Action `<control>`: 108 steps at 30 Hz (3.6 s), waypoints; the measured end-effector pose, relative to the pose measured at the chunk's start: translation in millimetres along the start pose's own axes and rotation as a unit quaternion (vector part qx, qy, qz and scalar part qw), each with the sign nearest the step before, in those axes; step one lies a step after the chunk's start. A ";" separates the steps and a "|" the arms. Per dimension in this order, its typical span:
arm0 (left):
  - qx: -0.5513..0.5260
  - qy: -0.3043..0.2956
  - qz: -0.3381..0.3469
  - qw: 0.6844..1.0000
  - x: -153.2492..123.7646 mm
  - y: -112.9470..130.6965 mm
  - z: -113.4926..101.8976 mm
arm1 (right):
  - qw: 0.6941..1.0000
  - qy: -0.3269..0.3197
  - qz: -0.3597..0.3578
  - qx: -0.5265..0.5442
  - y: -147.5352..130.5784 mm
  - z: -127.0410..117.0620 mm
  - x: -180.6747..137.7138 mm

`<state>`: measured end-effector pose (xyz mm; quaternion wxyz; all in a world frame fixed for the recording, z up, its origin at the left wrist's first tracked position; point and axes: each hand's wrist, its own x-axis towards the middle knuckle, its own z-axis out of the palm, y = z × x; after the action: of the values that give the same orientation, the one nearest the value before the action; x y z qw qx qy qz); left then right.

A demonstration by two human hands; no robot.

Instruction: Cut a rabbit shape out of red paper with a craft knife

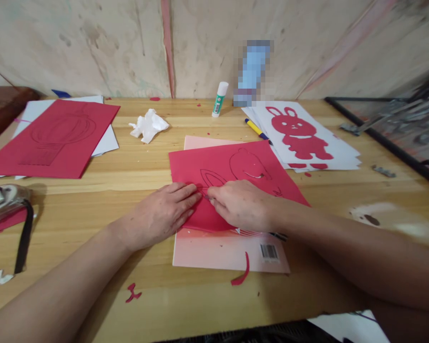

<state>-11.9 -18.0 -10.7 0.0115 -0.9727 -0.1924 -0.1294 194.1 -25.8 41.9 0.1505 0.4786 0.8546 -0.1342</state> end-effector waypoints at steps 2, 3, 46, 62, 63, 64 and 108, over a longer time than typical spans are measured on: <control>0.003 -0.005 0.000 1.000 0.1 -0.2 -0.1 | 1.000 0.000 -0.001 -0.002 0.1 -0.1 0.2; 0.005 -0.008 0.001 1.000 0.2 -0.3 -0.1 | 1.000 0.000 -0.001 -0.003 0.0 -0.4 0.3; -0.007 -0.004 -0.024 1.000 -2.1 2.3 2.2 | 0.988 0.122 0.014 0.089 30.3 4.7 -29.7; -0.013 0.093 -0.023 0.995 2.4 30.2 -4.2 | 0.978 0.123 0.074 0.149 53.0 10.1 -22.0; -0.005 0.096 -0.016 0.995 2.0 29.7 -3.0 | 0.978 0.126 0.075 0.149 53.8 9.9 -21.6; 0.002 0.096 -0.008 0.995 1.3 28.8 -2.2 | 0.977 0.130 0.074 0.150 54.8 10.0 -21.3; -0.279 0.302 -0.409 0.815 -15.7 -19.3 1.7 | 0.928 0.186 0.159 0.282 115.6 13.7 0.3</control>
<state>-32.8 -5.8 -16.9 -0.2564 -0.6779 -0.5151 -0.4576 294.9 27.8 19.3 -0.1327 0.6470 0.7069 -0.2532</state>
